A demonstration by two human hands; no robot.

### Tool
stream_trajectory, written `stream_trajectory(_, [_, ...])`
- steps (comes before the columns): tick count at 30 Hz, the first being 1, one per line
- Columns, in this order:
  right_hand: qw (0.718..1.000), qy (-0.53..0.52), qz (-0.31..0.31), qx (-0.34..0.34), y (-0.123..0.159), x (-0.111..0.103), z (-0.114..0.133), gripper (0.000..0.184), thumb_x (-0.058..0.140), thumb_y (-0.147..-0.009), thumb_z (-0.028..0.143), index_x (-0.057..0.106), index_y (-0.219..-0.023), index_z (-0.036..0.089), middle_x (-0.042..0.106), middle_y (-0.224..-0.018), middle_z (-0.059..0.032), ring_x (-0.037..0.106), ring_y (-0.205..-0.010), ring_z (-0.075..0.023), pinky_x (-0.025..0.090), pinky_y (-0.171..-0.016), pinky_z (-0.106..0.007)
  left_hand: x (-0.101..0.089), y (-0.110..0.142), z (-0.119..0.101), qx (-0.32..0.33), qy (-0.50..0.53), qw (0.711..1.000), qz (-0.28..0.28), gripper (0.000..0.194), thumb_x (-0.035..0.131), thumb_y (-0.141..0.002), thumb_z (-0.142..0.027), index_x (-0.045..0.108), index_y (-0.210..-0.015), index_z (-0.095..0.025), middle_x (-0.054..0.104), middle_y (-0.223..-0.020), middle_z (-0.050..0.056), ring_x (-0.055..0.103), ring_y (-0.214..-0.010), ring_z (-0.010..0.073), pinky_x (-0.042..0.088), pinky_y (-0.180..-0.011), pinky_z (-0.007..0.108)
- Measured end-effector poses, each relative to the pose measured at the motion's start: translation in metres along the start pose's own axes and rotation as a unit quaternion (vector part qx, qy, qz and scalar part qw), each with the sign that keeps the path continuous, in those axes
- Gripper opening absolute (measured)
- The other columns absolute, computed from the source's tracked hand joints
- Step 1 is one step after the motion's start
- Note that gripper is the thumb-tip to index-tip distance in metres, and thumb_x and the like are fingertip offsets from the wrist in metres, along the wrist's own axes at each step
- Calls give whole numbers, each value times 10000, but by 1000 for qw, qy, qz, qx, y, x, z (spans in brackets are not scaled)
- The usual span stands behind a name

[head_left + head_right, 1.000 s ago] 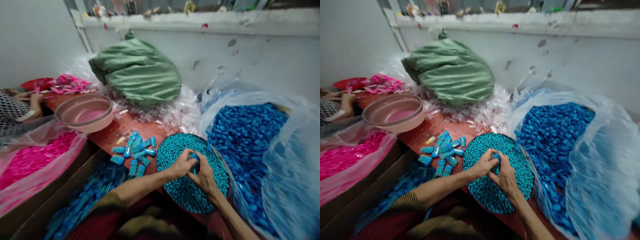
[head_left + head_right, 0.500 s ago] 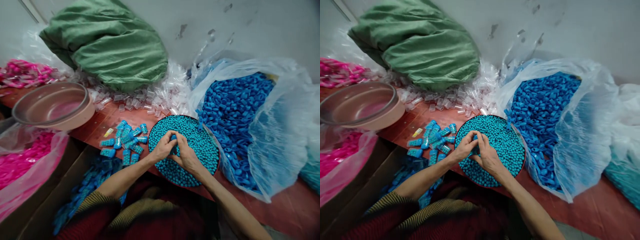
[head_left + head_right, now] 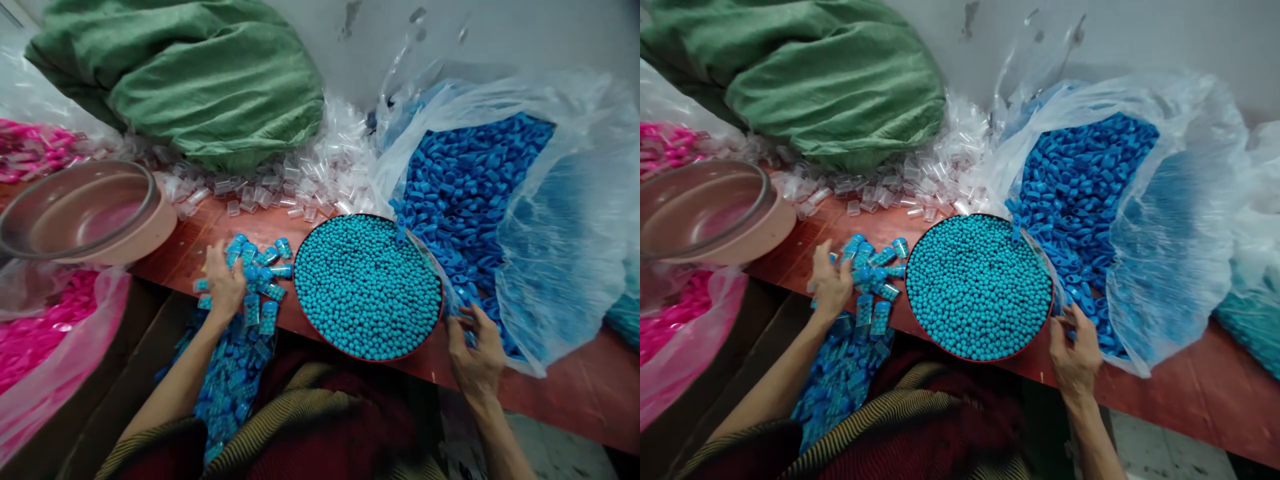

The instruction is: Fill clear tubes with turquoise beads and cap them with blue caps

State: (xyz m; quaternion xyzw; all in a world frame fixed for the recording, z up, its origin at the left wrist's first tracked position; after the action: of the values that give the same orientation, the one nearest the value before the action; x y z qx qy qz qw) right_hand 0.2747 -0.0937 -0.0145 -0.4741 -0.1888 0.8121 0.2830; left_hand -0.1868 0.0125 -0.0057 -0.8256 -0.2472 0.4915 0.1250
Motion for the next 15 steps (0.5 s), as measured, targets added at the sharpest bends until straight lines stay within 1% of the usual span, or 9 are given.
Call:
stream_trajectory(1, [999,18,-26,12,12,-5,-7,429,554,-852,307,538,-1211,73,655,-966,-149,640,-741,-194,535,-733,-369,7,9,-9,31,-15,999,22,512,410,-868,-330,412,-1318,-86,457,-1352,197,316,-1347,311,253,-1103,489])
stream_trajectory(2, [998,36,-43,18,24,-8,-13,411,563,-845,296,556,-1188,68,660,-944,-147,643,-762,-210,534,-749,-385,17,19,-19,65,-30,996,62,480,408,-870,-320,451,-1293,-97,473,-1344,190,306,-1353,313,243,-1103,497])
stream_trajectory(4, [997,65,-34,1,45,-9,-22,388,573,-834,279,578,-1151,55,655,-963,-167,639,-878,-266,512,-816,-437,38,38,-37,119,-73,978,154,435,413,-869,-282,500,-1272,-143,464,-1374,160,270,-1371,330,232,-1090,537])
stream_trajectory(5, [996,79,-29,-9,53,-8,-26,384,571,-833,278,580,-1146,55,649,-985,-176,629,-922,-286,503,-833,-456,49,46,-44,143,-94,966,195,444,398,-868,-234,486,-1297,-164,447,-1399,143,262,-1377,325,214,-1091,552])
stream_trajectory(7, [994,102,-24,-22,66,-3,-32,377,562,-835,287,582,-1136,60,641,-1003,-187,610,-972,-315,493,-843,-483,64,54,-50,178,-127,944,245,511,364,-851,-141,426,-1357,-157,405,-1439,136,252,-1383,321,196,-1090,563])
stream_trajectory(9, [994,110,-18,-24,72,3,-37,373,556,-835,298,585,-1131,74,639,-1000,-187,606,-972,-324,494,-830,-492,72,56,-50,204,-149,929,271,537,357,-840,-113,406,-1373,-146,409,-1435,144,258,-1376,337,192,-1081,581])
stream_trajectory(11, [994,106,-1,-34,75,10,-42,367,553,-831,299,589,-1122,79,643,-986,-187,613,-945,-325,501,-814,-490,72,54,-46,225,-163,920,277,505,364,-850,-133,443,-1348,-160,438,-1409,148,291,-1353,358,202,-1066,597])
stream_trajectory(13, [993,102,17,-53,76,15,-45,362,548,-828,294,595,-1111,74,648,-967,-190,620,-917,-325,508,-802,-485,66,53,-39,239,-170,917,269,462,356,-870,-153,481,-1314,-185,461,-1386,145,346,-1319,351,220,-1059,591])
stream_trajectory(15, [993,100,32,-62,76,18,-48,364,540,-827,292,597,-1113,73,649,-964,-193,621,-910,-330,513,-791,-482,55,57,-27,237,-175,920,259,432,340,-887,-163,508,-1284,-202,484,-1360,143,396,-1282,333,248,-1049,580])
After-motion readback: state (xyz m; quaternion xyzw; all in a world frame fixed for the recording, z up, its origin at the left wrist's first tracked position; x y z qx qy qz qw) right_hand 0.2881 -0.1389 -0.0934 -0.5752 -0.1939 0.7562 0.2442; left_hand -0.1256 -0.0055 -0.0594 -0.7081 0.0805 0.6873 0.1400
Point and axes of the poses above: each hand's wrist, its own y-axis away from the middle knuckle, its own x-axis out of the palm, z = x × y, the point moved 4 cm from there along -y, towards the middle knuckle
